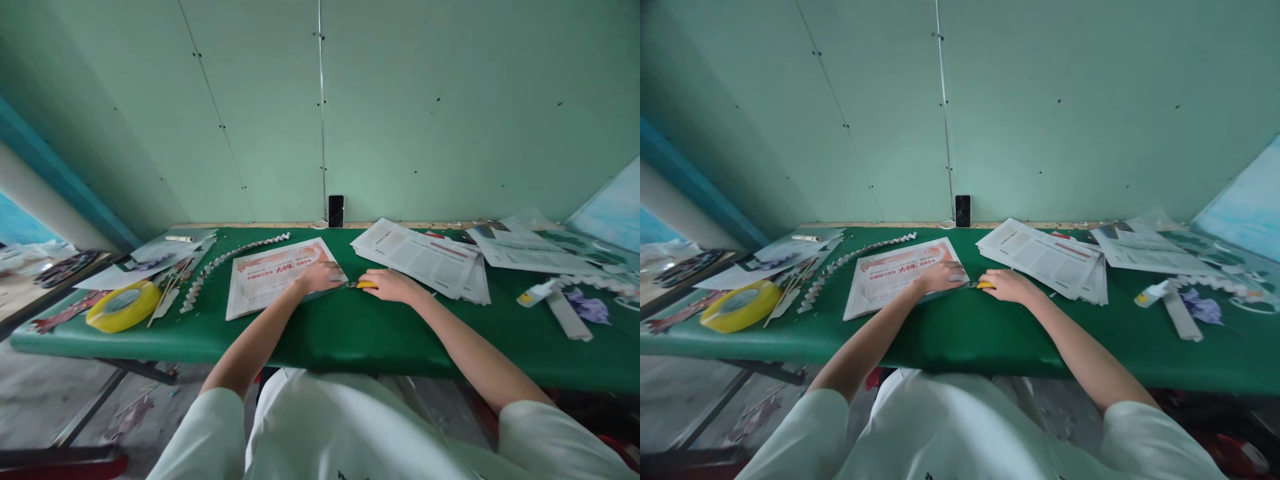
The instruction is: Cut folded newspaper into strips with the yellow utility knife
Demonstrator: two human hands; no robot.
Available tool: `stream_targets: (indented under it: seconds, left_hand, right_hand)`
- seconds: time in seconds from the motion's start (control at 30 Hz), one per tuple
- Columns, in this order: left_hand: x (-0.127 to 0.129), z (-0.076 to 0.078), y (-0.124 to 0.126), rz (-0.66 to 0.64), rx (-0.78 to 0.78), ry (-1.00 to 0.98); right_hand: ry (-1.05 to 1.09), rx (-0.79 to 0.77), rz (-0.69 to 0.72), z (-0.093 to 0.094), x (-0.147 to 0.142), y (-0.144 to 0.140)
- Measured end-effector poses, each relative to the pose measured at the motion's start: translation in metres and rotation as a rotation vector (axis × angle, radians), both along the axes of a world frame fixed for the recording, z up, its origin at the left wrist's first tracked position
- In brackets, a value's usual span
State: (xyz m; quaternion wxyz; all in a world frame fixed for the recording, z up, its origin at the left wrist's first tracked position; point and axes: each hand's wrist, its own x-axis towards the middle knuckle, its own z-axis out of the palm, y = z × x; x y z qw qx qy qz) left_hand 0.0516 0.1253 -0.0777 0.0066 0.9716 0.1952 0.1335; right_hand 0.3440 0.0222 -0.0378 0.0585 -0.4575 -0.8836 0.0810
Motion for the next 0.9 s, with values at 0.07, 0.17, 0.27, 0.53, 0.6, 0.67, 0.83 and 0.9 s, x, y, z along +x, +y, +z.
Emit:
stream_targets:
  seconds: [0.07,0.17,0.27,0.53,0.6,0.67,0.83,0.9]
  left_hand:
    - [0.000,0.000,0.000,-0.020,0.031,0.003]
    - [0.001,0.000,-0.001,-0.037,0.069,0.004]
    - [0.001,0.001,-0.003,-0.039,0.083,-0.008]
    - [0.004,0.006,-0.011,-0.009,0.090,0.001]
    - [0.004,0.005,-0.012,0.012,0.055,-0.010]
    - [0.004,0.004,-0.013,0.057,0.022,-0.028]
    - [0.004,-0.003,-0.016,0.146,-0.034,-0.085]
    - [0.004,-0.005,-0.016,0.151,-0.046,-0.087]
  right_hand:
    - [0.001,0.003,0.012,-0.002,0.000,0.002]
    - [0.017,-0.006,0.014,-0.006,0.001,0.005]
    - [0.055,-0.020,0.012,-0.009,0.002,0.006]
    - [0.096,-0.053,-0.003,-0.009,0.001,0.006]
    - [0.101,-0.056,-0.016,-0.008,0.000,0.006]
    - [0.106,-0.062,-0.032,-0.007,0.000,0.005]
    - [0.105,-0.086,-0.055,-0.005,-0.002,0.003]
    - [0.101,-0.085,-0.064,-0.005,-0.003,0.003]
